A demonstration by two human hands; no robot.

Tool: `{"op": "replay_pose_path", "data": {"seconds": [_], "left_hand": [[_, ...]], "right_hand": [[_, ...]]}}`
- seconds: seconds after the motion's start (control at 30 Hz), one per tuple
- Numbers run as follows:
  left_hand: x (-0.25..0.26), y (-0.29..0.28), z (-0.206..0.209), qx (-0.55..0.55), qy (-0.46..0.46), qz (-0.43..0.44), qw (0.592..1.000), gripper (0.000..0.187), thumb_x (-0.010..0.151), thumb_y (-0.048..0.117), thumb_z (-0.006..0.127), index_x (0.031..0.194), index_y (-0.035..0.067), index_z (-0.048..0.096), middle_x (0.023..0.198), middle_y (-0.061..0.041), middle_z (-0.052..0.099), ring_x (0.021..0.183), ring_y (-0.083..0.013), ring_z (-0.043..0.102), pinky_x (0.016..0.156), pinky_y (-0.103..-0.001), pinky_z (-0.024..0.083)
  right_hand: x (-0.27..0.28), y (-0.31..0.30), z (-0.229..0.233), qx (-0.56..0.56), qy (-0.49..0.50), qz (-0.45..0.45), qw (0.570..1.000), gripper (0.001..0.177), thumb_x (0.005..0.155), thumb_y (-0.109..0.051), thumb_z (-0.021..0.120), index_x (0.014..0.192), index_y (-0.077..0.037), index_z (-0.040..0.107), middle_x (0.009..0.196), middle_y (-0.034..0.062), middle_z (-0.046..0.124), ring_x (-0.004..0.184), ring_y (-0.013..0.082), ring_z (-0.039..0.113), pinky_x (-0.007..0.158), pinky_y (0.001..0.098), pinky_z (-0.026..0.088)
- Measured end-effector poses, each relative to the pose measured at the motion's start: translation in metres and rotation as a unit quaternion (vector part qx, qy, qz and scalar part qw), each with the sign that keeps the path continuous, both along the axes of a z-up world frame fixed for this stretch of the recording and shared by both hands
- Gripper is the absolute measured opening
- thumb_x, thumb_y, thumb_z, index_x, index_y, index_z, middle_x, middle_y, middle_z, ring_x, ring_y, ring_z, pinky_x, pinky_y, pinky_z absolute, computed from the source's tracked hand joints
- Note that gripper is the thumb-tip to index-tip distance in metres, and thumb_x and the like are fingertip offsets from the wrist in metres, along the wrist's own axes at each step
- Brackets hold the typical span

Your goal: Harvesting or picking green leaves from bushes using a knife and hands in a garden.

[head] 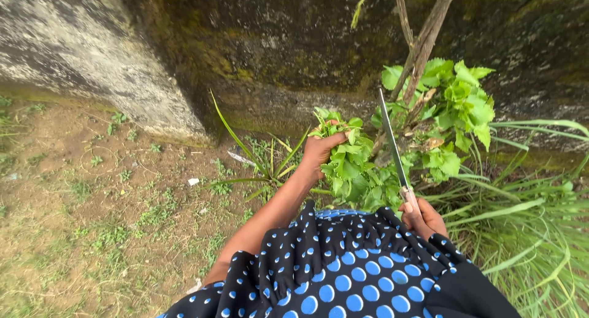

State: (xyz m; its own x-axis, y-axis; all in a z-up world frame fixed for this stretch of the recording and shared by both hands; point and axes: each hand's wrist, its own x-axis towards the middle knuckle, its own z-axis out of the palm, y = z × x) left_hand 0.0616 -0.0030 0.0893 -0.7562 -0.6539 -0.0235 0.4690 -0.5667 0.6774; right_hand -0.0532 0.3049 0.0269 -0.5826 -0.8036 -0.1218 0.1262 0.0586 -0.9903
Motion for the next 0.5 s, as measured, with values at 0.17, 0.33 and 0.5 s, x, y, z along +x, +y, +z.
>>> {"op": "replay_pose_path", "data": {"seconds": [0.17, 0.33, 0.5], "left_hand": [[0.019, -0.007, 0.072, -0.087, 0.024, 0.026, 0.996, 0.029, 0.082, 0.000, 0.077, 0.107, 0.008, 0.063, 0.091, -0.004, 0.073, 0.080, -0.0133, 0.070, 0.072, -0.030, 0.058], [0.018, -0.018, 0.124, -0.309, 0.032, 0.099, 0.945, 0.021, 0.091, 0.001, 0.082, 0.098, 0.005, 0.063, 0.088, 0.002, 0.066, 0.078, -0.0056, 0.060, 0.072, -0.023, 0.051], [0.009, -0.004, 0.163, -0.375, 0.059, 0.131, 0.916, 0.020, 0.090, 0.002, 0.080, 0.096, 0.006, 0.062, 0.086, 0.005, 0.066, 0.078, -0.0018, 0.059, 0.071, -0.019, 0.050]], "right_hand": [[0.037, -0.015, 0.105, 0.011, 0.027, -0.030, 0.999, 0.022, 0.100, -0.023, 0.059, 0.112, -0.005, 0.060, 0.072, -0.0032, 0.049, 0.055, 0.0050, 0.038, 0.048, 0.0210, 0.029], [0.024, -0.016, 0.151, 0.005, 0.100, -0.037, 0.994, 0.021, 0.099, -0.018, 0.061, 0.115, -0.005, 0.060, 0.072, -0.0015, 0.051, 0.055, 0.0059, 0.042, 0.047, 0.0215, 0.031], [0.014, -0.018, 0.172, -0.023, 0.119, -0.056, 0.991, 0.021, 0.101, -0.019, 0.058, 0.116, -0.004, 0.061, 0.075, -0.0002, 0.053, 0.056, 0.0060, 0.043, 0.048, 0.0213, 0.033]]}}
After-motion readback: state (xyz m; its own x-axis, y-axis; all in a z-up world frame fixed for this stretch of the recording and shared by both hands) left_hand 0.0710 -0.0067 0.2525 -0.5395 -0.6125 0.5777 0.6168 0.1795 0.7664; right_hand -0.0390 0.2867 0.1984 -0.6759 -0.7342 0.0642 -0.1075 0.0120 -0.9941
